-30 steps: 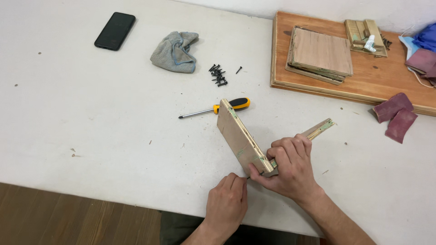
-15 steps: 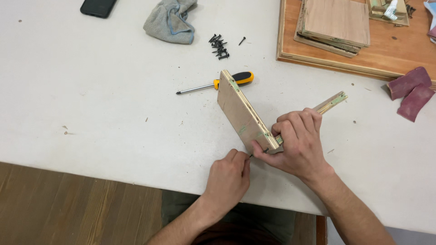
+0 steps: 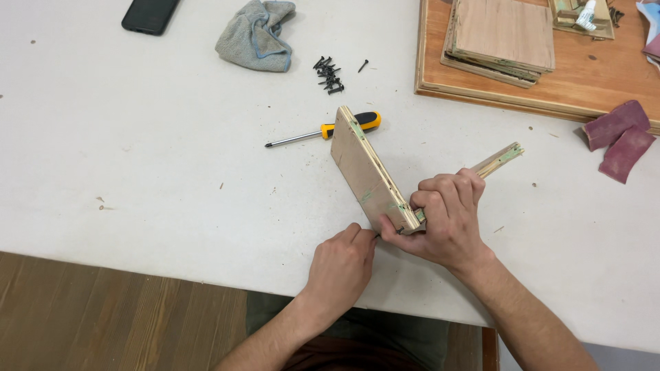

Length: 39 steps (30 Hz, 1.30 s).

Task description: The person assembles a small wooden box by hand. They align two wooden panels at right angles and insert screws into pre-drilled holes to join them. They repeat this process to attach additional panels, forming a box-like structure.

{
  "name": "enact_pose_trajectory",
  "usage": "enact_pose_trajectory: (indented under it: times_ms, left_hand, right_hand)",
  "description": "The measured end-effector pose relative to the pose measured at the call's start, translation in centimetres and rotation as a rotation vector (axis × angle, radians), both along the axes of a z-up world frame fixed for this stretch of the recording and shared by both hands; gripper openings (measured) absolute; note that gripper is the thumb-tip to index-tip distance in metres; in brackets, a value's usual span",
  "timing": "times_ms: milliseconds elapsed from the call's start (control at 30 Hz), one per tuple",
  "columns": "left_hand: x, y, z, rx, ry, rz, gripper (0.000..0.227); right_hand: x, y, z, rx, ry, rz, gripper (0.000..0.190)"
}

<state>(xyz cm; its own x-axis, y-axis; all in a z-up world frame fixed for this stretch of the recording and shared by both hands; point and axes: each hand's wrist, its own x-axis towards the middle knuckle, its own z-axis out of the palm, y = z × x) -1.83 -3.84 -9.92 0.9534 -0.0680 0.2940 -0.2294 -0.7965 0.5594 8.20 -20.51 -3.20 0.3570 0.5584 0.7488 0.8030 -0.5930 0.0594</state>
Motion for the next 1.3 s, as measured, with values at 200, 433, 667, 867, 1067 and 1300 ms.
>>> enact_pose_trajectory:
  times_ms: [200, 433, 667, 867, 1067, 1300]
  left_hand:
    - [0.3, 0.7, 0.4, -0.223, 0.313, -0.113, 0.012]
    - [-0.5, -1.1, -1.3, 0.041, -0.012, -0.031, 0.007]
    - [-1.2, -1.9, -1.3, 0.163, -0.201, 0.042, 0.025]
    - [-2.0, -1.0, -1.2, 0.227, 0.096, 0.021, 0.022]
    - [-1.2, -0.7, -1.5, 0.144, -0.073, 0.021, 0.028]
    - [-1.5, -1.0, -0.2, 0.239, 0.058, 0.076, 0.024]
  right_hand:
    - [0.0, -0.1, -0.7, 0.012, -0.016, 0.014, 0.050]
    - [-0.2, -0.1, 0.2, 0.006, -0.010, 0.004, 0.049]
    - [-0.1, 0.0, 0.0, 0.018, -0.020, 0.007, 0.049]
    - [-0.2, -0.1, -0.4, 0.044, -0.048, 0.008, 0.049]
    - [-0.2, -0.1, 0.2, 0.008, -0.033, 0.016, 0.049]
    - [-0.5, -0.1, 0.8, -0.017, -0.003, 0.018, 0.048]
